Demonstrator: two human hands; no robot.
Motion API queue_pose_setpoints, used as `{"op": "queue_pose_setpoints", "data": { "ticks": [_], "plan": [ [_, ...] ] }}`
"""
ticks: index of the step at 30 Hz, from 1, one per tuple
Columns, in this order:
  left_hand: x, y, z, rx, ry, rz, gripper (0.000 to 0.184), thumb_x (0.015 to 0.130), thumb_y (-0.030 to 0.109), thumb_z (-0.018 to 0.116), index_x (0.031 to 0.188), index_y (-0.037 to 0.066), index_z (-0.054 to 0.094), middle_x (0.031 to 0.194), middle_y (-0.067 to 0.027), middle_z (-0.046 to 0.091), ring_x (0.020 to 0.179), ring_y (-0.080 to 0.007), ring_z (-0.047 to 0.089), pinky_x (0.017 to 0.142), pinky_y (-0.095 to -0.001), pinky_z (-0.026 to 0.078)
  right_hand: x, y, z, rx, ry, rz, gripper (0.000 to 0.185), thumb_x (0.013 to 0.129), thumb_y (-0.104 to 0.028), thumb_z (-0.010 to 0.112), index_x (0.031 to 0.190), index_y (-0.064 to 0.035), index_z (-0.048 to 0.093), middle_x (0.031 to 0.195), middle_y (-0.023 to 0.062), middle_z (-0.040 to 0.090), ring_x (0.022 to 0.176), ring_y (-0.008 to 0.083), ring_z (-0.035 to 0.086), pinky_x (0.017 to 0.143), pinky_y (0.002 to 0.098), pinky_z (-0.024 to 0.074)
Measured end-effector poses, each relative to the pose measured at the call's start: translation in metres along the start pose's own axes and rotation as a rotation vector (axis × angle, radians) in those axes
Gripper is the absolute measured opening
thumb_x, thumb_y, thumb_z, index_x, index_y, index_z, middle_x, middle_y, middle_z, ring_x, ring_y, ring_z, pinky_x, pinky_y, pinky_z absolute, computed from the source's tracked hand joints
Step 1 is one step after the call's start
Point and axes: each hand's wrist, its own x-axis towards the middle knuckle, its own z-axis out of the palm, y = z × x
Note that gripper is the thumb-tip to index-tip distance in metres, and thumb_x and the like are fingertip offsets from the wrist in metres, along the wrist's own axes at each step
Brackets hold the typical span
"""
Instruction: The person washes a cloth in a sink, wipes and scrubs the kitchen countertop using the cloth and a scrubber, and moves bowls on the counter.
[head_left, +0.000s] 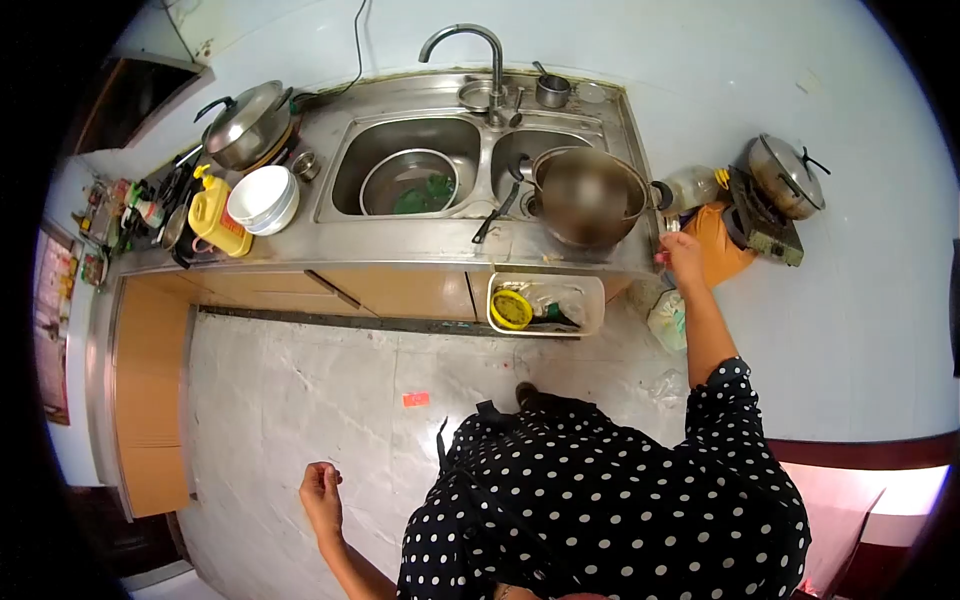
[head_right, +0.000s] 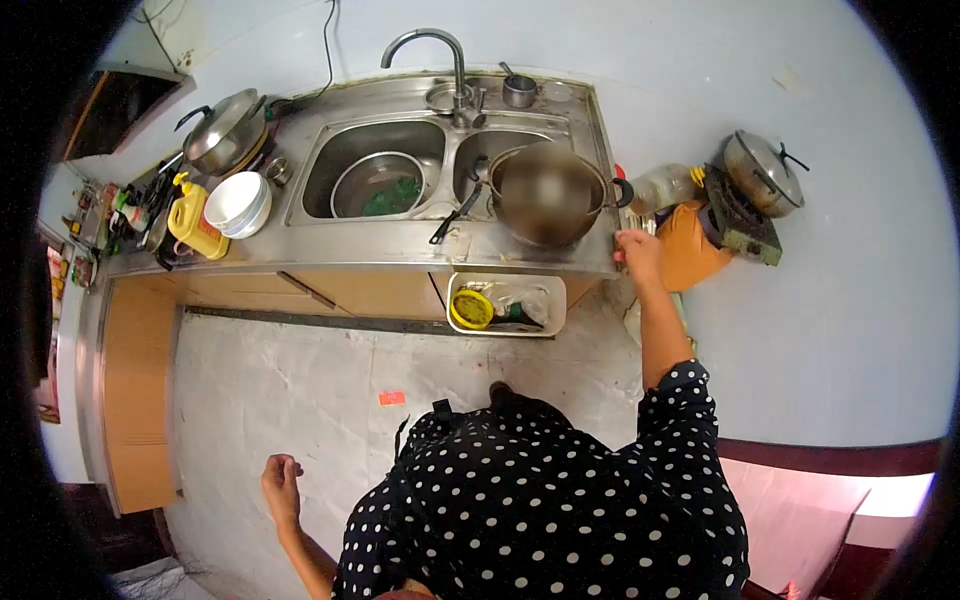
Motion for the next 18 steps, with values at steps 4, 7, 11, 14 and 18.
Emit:
{"op": "queue_pose_setpoints", "data": {
  "ticks": [4,7,11,14,18],
  "plan": [
    [0.018,0.017,0.02,0.016,-0.04,-0.017,0.011,0.094,0.008,0.055,0.087,-0.001,0.056,0.075,-0.0042,0.057,0.069,-0.0113,0.055,0.067,-0.0255,0.048,0.053,-0.001,-0.006,0.078,0.092,0.195,0.026,0.084,-0.031,0.068,0.08,-0.006,0.064,0.07,0.0012,0.059,0.055,0.0126,0.056,0.05,0.0233,0.0428],
    [0.039,0.048,0.05,0.035,-0.105,-0.03,0.014,0.094,0.011,0.056,0.089,-0.001,0.056,0.074,-0.0052,0.059,0.07,-0.0117,0.057,0.068,-0.0255,0.049,0.083,-0.028,-0.005,0.154,0.136,0.301,0.028,0.082,-0.037,0.068,0.077,-0.0103,0.062,0.071,0.0013,0.06,0.054,0.0131,0.056,0.048,0.0227,0.0406],
    [0.066,0.087,0.096,0.154,-0.196,0.041,0.017,0.094,0.013,0.057,0.088,-0.003,0.057,0.073,-0.0067,0.062,0.069,-0.0126,0.058,0.068,-0.0268,0.049,0.133,-0.027,0.002,0.088,-0.188,0.468,0.025,0.08,-0.035,0.068,0.078,-0.0104,0.062,0.073,0.0024,0.063,0.062,0.0161,0.061,0.049,0.0281,0.0441],
    [0.078,0.097,0.13,0.152,-0.255,0.054,0.016,0.093,0.013,0.058,0.088,-0.003,0.057,0.074,-0.0071,0.062,0.069,-0.013,0.058,0.068,-0.027,0.049,0.167,0.011,-0.004,0.285,-0.377,0.535,0.018,0.078,-0.024,0.068,0.084,-0.0081,0.064,0.075,0.0058,0.065,0.068,0.0223,0.066,0.055,0.0343,0.0502],
    [0.074,0.094,0.151,0.145,-0.324,0.015,0.014,0.092,0.01,0.057,0.087,-0.003,0.057,0.073,-0.0076,0.062,0.069,-0.0141,0.06,0.067,-0.0272,0.049,0.148,0.003,-0.005,0.329,-0.405,0.483,0.011,0.075,-0.01,0.065,0.084,-0.0042,0.062,0.075,0.0093,0.064,0.063,0.0238,0.067,0.056,0.0346,0.0542]
  ]
}}
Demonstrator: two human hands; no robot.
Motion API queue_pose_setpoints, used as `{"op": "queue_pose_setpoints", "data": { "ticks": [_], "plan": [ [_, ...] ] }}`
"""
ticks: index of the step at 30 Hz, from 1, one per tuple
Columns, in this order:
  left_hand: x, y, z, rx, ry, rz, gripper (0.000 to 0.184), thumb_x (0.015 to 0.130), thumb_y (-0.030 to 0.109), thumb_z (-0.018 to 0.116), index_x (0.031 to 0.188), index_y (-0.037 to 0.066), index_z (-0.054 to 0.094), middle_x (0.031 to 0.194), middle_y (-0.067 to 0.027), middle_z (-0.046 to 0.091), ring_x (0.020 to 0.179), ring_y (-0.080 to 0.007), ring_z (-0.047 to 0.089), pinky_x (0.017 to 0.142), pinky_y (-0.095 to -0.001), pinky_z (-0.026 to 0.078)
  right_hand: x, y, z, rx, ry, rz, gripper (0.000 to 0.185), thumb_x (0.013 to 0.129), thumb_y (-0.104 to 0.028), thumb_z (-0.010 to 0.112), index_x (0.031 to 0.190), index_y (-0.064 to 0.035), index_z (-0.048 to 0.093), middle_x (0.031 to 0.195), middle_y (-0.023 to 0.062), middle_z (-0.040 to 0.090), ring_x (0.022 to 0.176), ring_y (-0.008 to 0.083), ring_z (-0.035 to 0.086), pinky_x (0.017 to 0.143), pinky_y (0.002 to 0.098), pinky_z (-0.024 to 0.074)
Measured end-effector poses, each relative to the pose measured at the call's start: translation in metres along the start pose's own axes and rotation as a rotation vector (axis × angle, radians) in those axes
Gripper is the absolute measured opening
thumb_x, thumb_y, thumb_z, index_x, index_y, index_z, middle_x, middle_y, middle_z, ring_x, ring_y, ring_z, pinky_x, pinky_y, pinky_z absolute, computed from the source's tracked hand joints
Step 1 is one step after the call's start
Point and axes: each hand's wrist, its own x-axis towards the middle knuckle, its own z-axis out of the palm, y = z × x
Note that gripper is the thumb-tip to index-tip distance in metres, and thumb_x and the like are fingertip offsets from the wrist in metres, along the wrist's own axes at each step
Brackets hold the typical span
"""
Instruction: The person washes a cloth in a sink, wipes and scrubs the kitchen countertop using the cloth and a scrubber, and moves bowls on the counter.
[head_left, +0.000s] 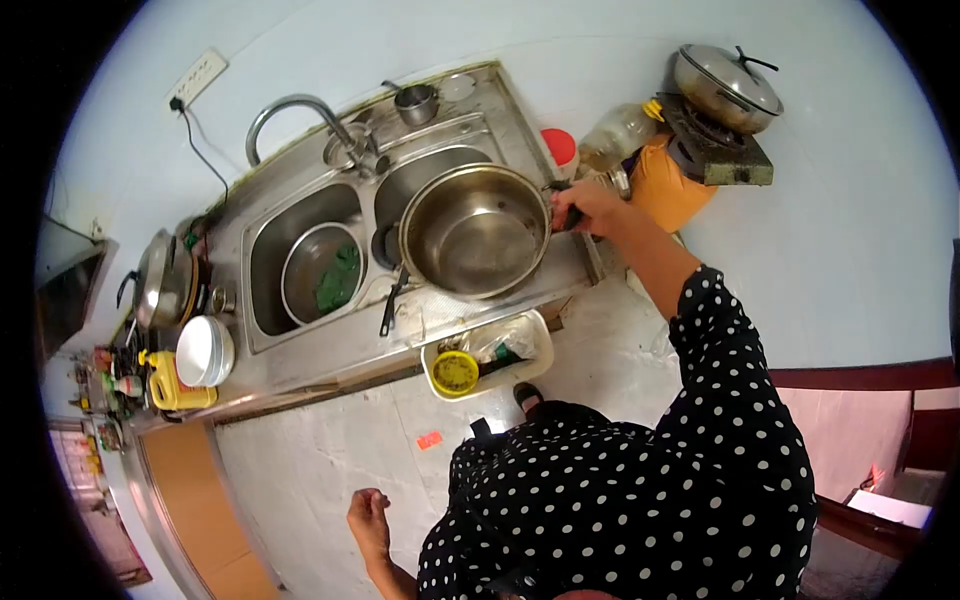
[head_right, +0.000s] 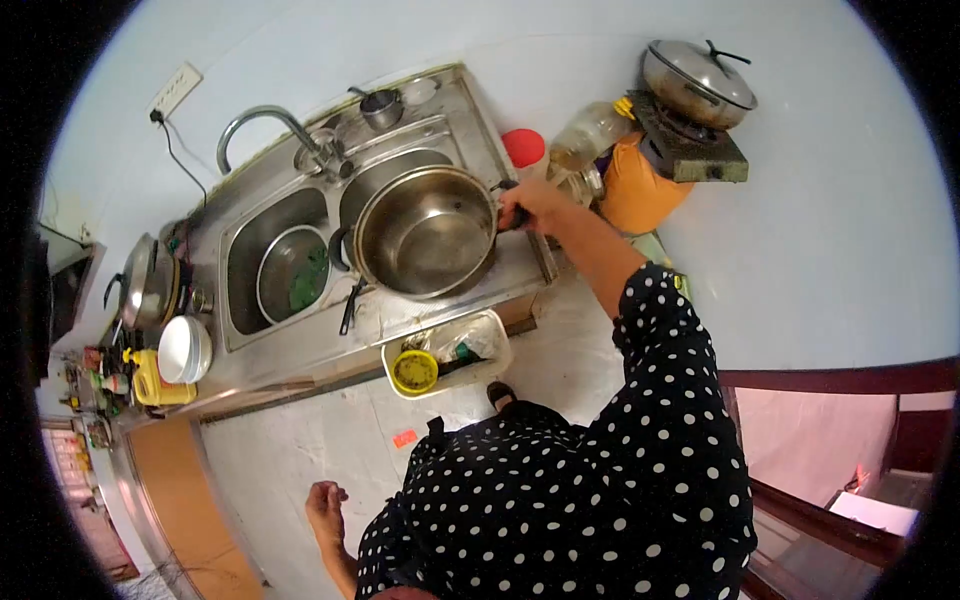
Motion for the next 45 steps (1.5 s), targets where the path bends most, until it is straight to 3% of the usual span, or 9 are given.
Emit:
{"op": "queue_pose_setpoints", "data": {
  "ticks": [8,13,15,17,20,29,37,40,45],
  "plan": [
    [-0.009,0.037,0.025,-0.018,-0.052,0.094,0.012,0.093,0.009,0.056,0.089,-0.002,0.056,0.075,-0.0064,0.06,0.07,-0.0136,0.059,0.069,-0.0268,0.049,-0.1,-0.008,-0.007,0.283,-0.006,-0.291,0.021,0.07,0.001,0.062,0.09,-0.0018,0.054,0.075,0.0089,0.059,0.063,0.025,0.065,0.059,0.0352,0.0564],
    [-0.024,0.04,0.032,-0.022,-0.091,0.215,0.012,0.094,0.009,0.055,0.088,-0.001,0.055,0.075,-0.0051,0.059,0.07,-0.013,0.057,0.068,-0.0263,0.048,-0.22,0.0,-0.067,0.435,0.33,-0.388,0.017,0.071,0.001,0.059,0.087,-0.0041,0.054,0.078,0.0075,0.059,0.07,0.0236,0.063,0.065,0.0335,0.0506],
    [-0.027,0.034,0.043,-0.049,-0.101,0.243,0.013,0.094,0.01,0.055,0.088,-0.001,0.055,0.074,-0.0042,0.058,0.07,-0.0121,0.057,0.067,-0.0257,0.047,-0.258,0.021,-0.123,0.61,0.154,-0.588,0.018,0.07,0.005,0.055,0.086,-0.0028,0.054,0.081,0.0101,0.06,0.072,0.0248,0.063,0.065,0.0319,0.049],
    [-0.03,0.033,0.057,-0.064,-0.158,0.269,0.012,0.094,0.01,0.055,0.087,0.0,0.055,0.074,-0.0041,0.058,0.069,-0.0118,0.057,0.067,-0.0255,0.047,-0.307,0.039,-0.168,0.596,0.392,-0.605,0.018,0.073,0.004,0.053,0.091,-0.0007,0.053,0.086,0.0147,0.059,0.067,0.0273,0.062,0.067,0.0382,0.0552],
    [-0.044,0.044,0.08,-0.074,-0.248,0.279,0.012,0.094,0.009,0.055,0.086,0.001,0.056,0.074,-0.0035,0.058,0.069,-0.0114,0.056,0.067,-0.0252,0.047,-0.384,0.047,-0.187,0.609,0.69,-0.592,0.019,0.072,0.004,0.052,0.09,-0.0012,0.051,0.085,0.017,0.061,0.061,0.0275,0.063,0.062,0.0347,0.0566],
    [-0.069,0.125,0.125,-0.05,-0.338,0.397,0.011,0.093,0.009,0.058,0.089,-0.001,0.057,0.076,-0.004,0.06,0.072,-0.0114,0.058,0.069,-0.0259,0.049,-0.44,0.11,-0.292,0.731,0.997,-0.554,0.023,0.071,0.008,0.048,0.093,0.0032,0.047,0.087,0.0192,0.06,0.064,0.0284,0.066,0.056,0.0313,0.0597],
    [-0.045,0.277,0.267,-0.135,-0.427,0.515,0.014,0.093,0.012,0.058,0.088,-0.001,0.058,0.077,-0.0053,0.062,0.072,-0.0117,0.059,0.069,-0.0255,0.048,-0.409,0.109,-0.4,0.787,0.945,-0.567,0.019,0.067,0.007,0.049,0.086,0.0014,0.046,0.087,0.0208,0.057,0.063,0.0294,0.063,0.052,0.0304,0.0524],
    [-0.041,0.367,0.344,0.128,-0.498,0.685,0.012,0.091,0.01,0.06,0.088,-0.001,0.06,0.077,-0.0046,0.062,0.071,-0.0117,0.059,0.068,-0.0249,0.048,-0.4,0.09,-0.427,0.803,0.993,-0.536,0.021,0.068,0.007,0.049,0.088,0.0008,0.046,0.086,0.0191,0.057,0.061,0.0282,0.063,0.048,0.0295,0.0509],
    [-0.001,0.489,0.47,0.149,-0.64,0.937,0.01,0.091,0.01,0.06,0.091,0.001,0.059,0.077,-0.0041,0.06,0.071,-0.0108,0.056,0.065,-0.0255,0.046,-0.399,0.082,-0.483,0.656,0.953,-0.492,0.023,0.068,0.005,0.053,0.091,0.0011,0.049,0.086,0.0148,0.057,0.057,0.0251,0.064,0.051,0.0322,0.0562]
  ]
}}
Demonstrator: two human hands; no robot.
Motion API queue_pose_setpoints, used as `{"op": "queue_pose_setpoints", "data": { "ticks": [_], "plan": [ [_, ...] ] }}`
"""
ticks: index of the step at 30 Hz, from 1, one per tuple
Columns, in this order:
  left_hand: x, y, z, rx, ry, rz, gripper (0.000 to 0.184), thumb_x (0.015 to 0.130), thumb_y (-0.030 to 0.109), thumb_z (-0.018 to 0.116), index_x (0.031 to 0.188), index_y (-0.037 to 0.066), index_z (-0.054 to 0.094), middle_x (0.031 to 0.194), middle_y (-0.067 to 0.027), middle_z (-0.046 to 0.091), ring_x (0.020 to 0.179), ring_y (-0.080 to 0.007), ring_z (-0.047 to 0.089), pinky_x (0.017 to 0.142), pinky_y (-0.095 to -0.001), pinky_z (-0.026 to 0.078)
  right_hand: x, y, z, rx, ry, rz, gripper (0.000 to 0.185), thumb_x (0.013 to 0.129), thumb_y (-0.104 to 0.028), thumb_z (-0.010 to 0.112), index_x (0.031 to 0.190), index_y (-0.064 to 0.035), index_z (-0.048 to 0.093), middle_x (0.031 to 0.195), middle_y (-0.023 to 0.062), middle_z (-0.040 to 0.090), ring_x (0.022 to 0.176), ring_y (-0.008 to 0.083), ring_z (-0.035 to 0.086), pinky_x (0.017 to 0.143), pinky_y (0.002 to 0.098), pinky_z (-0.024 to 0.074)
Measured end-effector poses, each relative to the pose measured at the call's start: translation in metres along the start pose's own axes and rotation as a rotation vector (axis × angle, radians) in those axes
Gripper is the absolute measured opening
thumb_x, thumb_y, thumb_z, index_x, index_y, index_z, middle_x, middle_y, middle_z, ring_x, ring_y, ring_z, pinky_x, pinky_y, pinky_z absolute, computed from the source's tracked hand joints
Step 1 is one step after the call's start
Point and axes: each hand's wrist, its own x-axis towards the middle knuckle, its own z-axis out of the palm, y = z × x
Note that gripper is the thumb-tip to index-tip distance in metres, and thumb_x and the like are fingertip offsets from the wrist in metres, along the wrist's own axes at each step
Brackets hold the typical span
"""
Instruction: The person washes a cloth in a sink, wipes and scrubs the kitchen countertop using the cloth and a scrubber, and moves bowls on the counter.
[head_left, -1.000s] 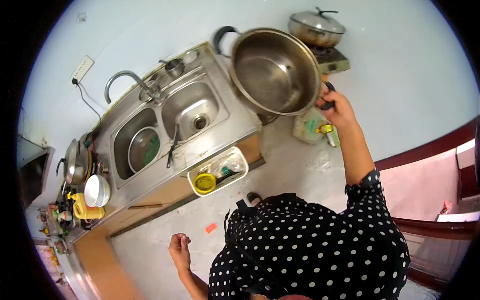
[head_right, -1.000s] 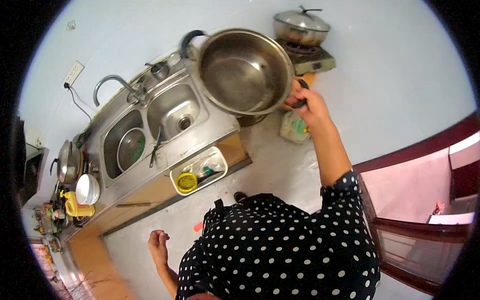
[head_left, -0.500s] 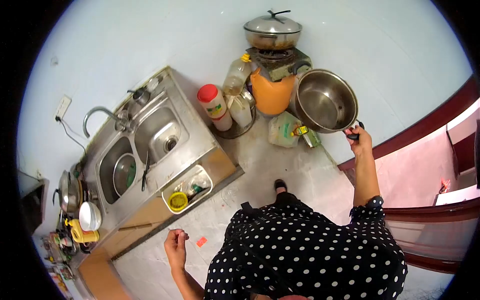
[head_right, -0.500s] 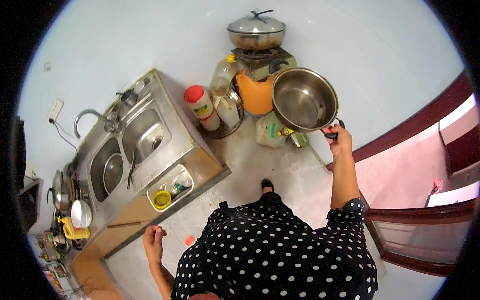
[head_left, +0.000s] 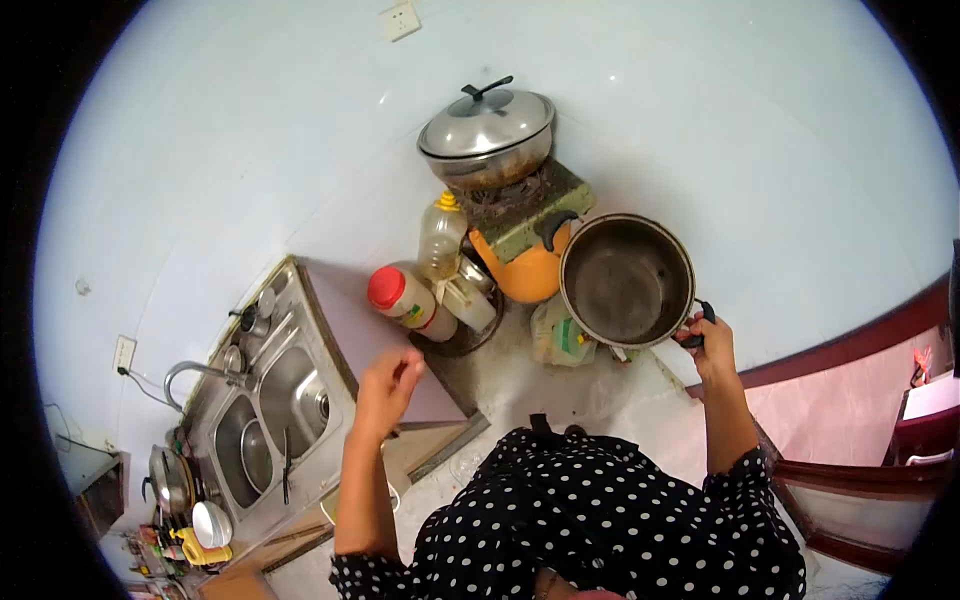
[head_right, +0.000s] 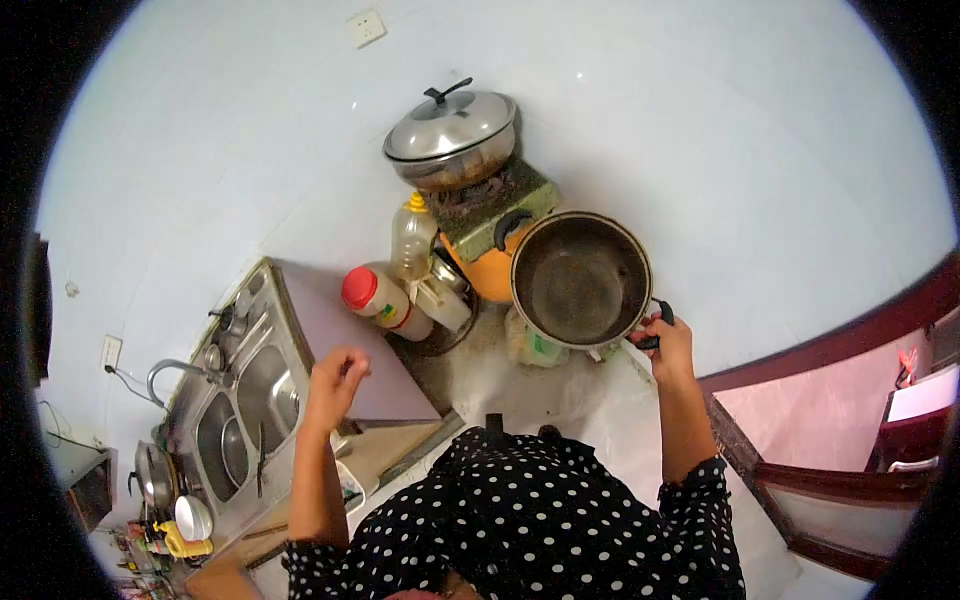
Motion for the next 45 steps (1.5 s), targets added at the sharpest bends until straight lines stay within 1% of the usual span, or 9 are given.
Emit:
{"op": "queue_pose_setpoints", "data": {
  "ticks": [7,13,15,20,27,32,37,41,45],
  "plan": [
    [0.259,0.005,0.024,0.117,-0.011,0.276,0.011,0.091,0.011,0.06,0.098,0.003,0.059,0.079,-0.0025,0.06,0.073,-0.0099,0.058,0.065,-0.0248,0.047,0.021,-0.023,0.023,-0.004,0.058,-0.048,0.023,0.067,0.004,0.052,0.089,0.0012,0.05,0.087,0.0161,0.059,0.058,0.0246,0.066,0.058,0.0355,0.0595],
    [0.43,0.025,0.028,0.299,0.12,0.422,0.024,0.087,0.019,0.063,0.106,0.005,0.059,0.097,-0.0099,0.063,0.081,-0.024,0.063,0.073,-0.0345,0.049,0.016,-0.046,0.075,-0.059,0.162,-0.096,0.022,0.067,0.006,0.049,0.088,0.0026,0.05,0.087,0.0175,0.058,0.056,0.0262,0.063,0.063,0.0415,0.0596],
    [0.46,0.038,0.032,0.451,0.099,0.337,0.029,0.086,0.024,0.063,0.11,0.008,0.058,0.112,-0.0136,0.058,0.098,-0.0303,0.061,0.084,-0.04,0.049,0.011,-0.053,0.091,-0.094,0.204,-0.099,0.022,0.066,0.007,0.048,0.087,0.0023,0.05,0.086,0.0173,0.058,0.055,0.0266,0.062,0.064,0.0424,0.0595],
    [0.501,0.046,0.059,0.635,0.081,0.297,0.051,0.082,0.03,0.067,0.127,0.016,0.047,0.128,-0.0133,0.047,0.109,-0.0348,0.056,0.089,-0.0435,0.049,0.005,-0.058,0.11,-0.067,0.178,-0.111,0.023,0.063,0.007,0.048,0.085,0.0031,0.05,0.083,0.0166,0.057,0.055,0.0273,0.062,0.062,0.0445,0.0594],
    [0.514,0.04,0.086,0.74,0.056,0.326,0.034,0.085,0.032,0.063,0.115,0.016,0.06,0.122,-0.0132,0.052,0.107,-0.0335,0.058,0.086,-0.0431,0.05,0.015,-0.048,0.097,-0.049,0.101,-0.156,0.024,0.062,0.005,0.051,0.086,0.002,0.052,0.077,0.0147,0.058,0.054,0.028,0.064,0.057,0.04,0.0588],
    [0.51,0.036,0.084,0.592,0.171,0.275,0.029,0.089,0.032,0.058,0.107,0.01,0.064,0.103,-0.013,0.064,0.095,-0.033,0.063,0.082,-0.0432,0.05,0.018,-0.052,0.088,-0.004,0.017,-0.159,0.024,0.063,0.005,0.052,0.087,0.0011,0.054,0.078,0.0142,0.06,0.054,0.0268,0.065,0.055,0.0382,0.058],
    [0.494,0.056,0.022,0.372,0.316,0.128,0.037,0.09,0.041,0.056,0.103,0.008,0.065,0.09,-0.0123,0.068,0.086,-0.0304,0.065,0.076,-0.0413,0.049,0.017,-0.052,0.093,0.01,-0.012,-0.209,0.027,0.064,0.002,0.052,0.091,0.0013,0.054,0.077,0.0121,0.059,0.055,0.026,0.065,0.055,0.0382,0.0558],
    [0.48,0.06,-0.057,0.128,0.387,0.233,0.041,0.086,0.046,0.06,0.092,0.008,0.07,0.077,-0.0104,0.069,0.076,-0.0282,0.066,0.071,-0.0401,0.049,0.019,-0.077,0.124,-0.047,-0.032,-0.186,0.028,0.063,-0.001,0.054,0.091,-0.0029,0.054,0.076,0.0067,0.055,0.052,0.0223,0.06,0.055,0.0352,0.0504],
    [0.477,0.067,-0.108,-0.014,0.418,0.336,0.04,0.084,0.041,0.066,0.091,0.002,0.07,0.07,-0.0086,0.066,0.064,-0.0192,0.062,0.062,-0.0344,0.047,0.062,-0.11,0.165,-0.038,-0.113,-0.171,0.023,0.066,-0.003,0.054,0.089,-0.0051,0.053,0.076,0.0045,0.052,0.056,0.0198,0.055,0.053,0.0313,0.0463]
  ]
}}
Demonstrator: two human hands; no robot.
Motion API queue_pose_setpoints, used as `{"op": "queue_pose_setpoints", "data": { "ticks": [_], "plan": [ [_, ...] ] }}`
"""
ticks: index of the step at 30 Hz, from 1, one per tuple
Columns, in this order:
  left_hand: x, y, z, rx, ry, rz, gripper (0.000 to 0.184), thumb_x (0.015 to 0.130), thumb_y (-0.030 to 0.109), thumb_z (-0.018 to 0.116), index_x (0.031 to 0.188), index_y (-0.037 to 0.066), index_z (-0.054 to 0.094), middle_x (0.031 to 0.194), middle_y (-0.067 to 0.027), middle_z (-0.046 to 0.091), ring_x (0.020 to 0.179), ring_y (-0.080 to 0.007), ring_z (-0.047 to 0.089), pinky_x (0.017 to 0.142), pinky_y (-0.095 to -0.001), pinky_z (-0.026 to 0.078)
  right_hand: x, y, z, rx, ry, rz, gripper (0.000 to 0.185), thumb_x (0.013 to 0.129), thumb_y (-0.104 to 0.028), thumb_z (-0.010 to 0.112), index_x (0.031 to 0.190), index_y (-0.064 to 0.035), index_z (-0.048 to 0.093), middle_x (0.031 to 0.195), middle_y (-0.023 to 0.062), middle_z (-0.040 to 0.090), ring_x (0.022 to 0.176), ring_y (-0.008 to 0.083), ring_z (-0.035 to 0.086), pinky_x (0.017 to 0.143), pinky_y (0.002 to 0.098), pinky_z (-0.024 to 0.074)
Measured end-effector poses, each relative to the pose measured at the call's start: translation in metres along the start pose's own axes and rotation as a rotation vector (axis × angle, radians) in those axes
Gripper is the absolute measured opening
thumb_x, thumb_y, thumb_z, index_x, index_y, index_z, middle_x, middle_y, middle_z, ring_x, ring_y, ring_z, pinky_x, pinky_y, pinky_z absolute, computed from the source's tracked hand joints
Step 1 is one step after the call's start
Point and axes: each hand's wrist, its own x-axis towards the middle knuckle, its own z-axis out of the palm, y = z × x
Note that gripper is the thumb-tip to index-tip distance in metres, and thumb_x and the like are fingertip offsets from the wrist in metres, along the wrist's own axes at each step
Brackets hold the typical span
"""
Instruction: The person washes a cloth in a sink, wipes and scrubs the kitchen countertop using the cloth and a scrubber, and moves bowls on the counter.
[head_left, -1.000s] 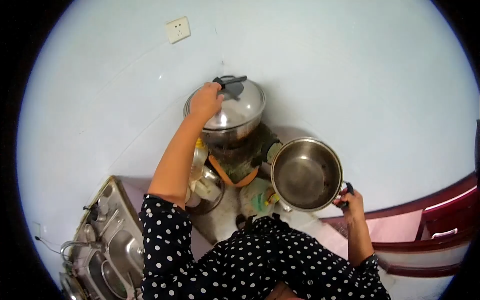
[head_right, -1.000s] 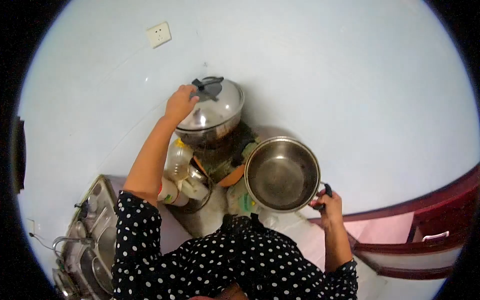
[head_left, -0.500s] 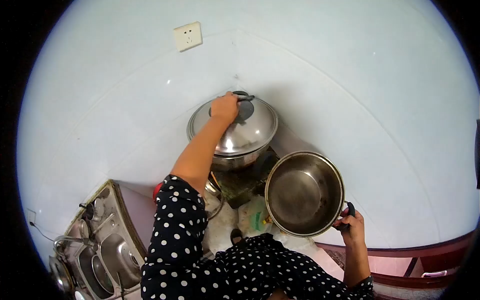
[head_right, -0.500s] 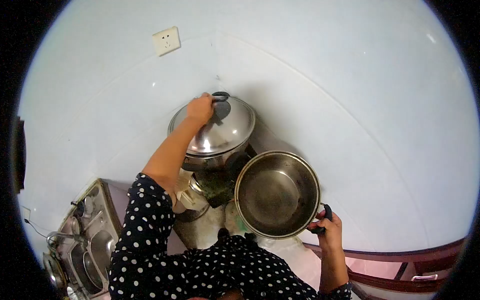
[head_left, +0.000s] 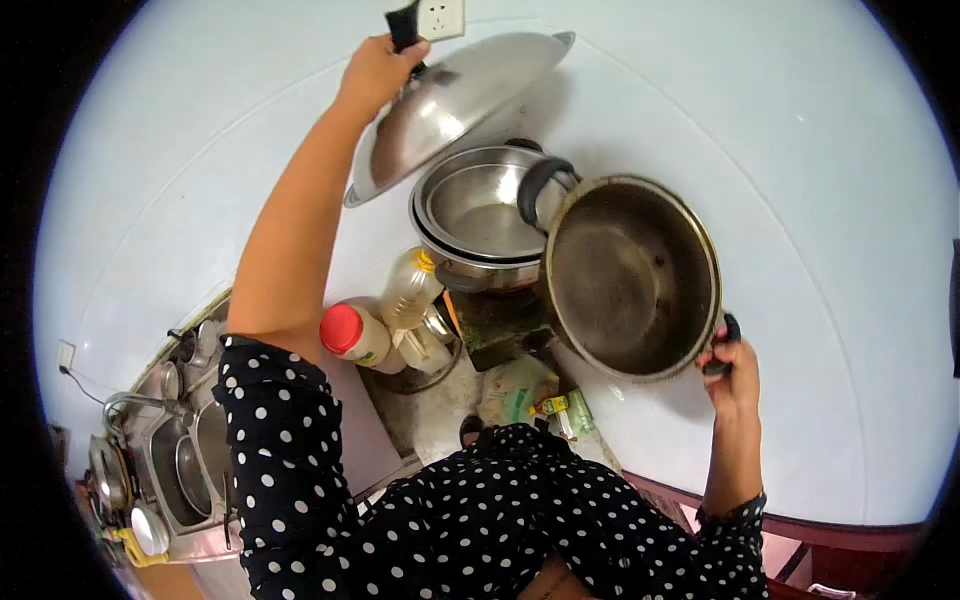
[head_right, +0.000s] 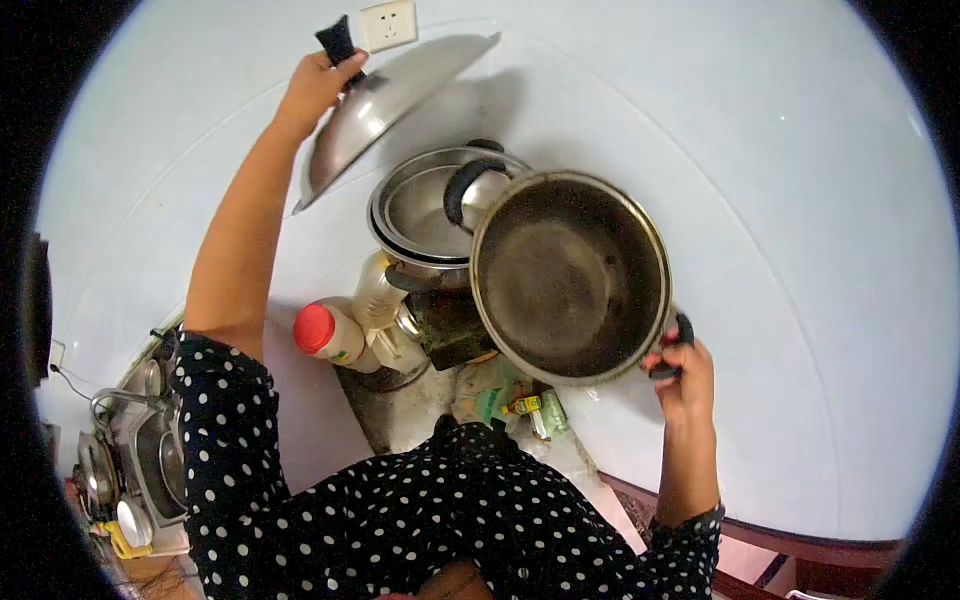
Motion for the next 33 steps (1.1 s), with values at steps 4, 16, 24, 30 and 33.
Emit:
{"op": "queue_pose_setpoints", "data": {
  "ticks": [4,16,24,30,33],
  "plan": [
    [-0.004,0.015,-0.036,-0.195,0.051,-0.049,0.032,0.084,0.035,0.067,0.092,0.003,0.069,0.068,-0.0026,0.061,0.058,-0.0119,0.054,0.053,-0.0281,0.042,0.071,-0.01,0.047,0.076,-0.233,0.073,0.021,0.068,0.0,0.053,0.089,-0.0041,0.054,0.08,0.0053,0.053,0.065,0.0213,0.053,0.064,0.0302,0.0488],
    [-0.006,0.028,0.011,0.183,0.002,-0.007,0.038,0.085,0.043,0.062,0.091,0.005,0.071,0.07,-0.0111,0.067,0.065,-0.0246,0.065,0.066,-0.0376,0.049,0.2,0.074,0.19,-0.092,-0.22,0.203,0.01,0.081,-0.001,0.058,0.089,0.0039,0.056,0.084,0.0155,0.063,0.07,0.0291,0.067,0.055,0.0369,0.0561],
    [-0.032,0.051,0.111,0.519,-0.221,0.035,0.028,0.09,0.038,0.058,0.099,0.014,0.069,0.085,-0.0116,0.069,0.079,-0.0296,0.066,0.069,-0.041,0.051,0.206,0.106,0.188,-0.188,-0.137,0.317,0.022,0.089,-0.014,0.056,0.103,0.0035,0.057,0.091,0.0137,0.064,0.072,0.0282,0.066,0.057,0.036,0.0568],
    [-0.048,0.025,0.173,0.578,-0.278,0.158,0.026,0.089,0.034,0.06,0.103,0.013,0.069,0.091,-0.0123,0.069,0.083,-0.0324,0.066,0.072,-0.0421,0.052,0.18,0.082,0.156,-0.306,-0.228,0.227,0.033,0.094,-0.028,0.053,0.12,-0.0084,0.052,0.107,0.0084,0.061,0.089,0.021,0.061,0.073,0.0354,0.0521],
    [-0.056,0.013,0.189,0.599,-0.294,0.134,0.026,0.088,0.032,0.061,0.104,0.014,0.069,0.095,-0.0116,0.068,0.086,-0.032,0.066,0.074,-0.0426,0.052,0.16,0.067,0.099,-0.296,-0.343,0.179,0.034,0.093,-0.029,0.055,0.12,-0.0075,0.053,0.107,0.0097,0.062,0.089,0.019,0.063,0.077,0.0327,0.0492]
  ]
}}
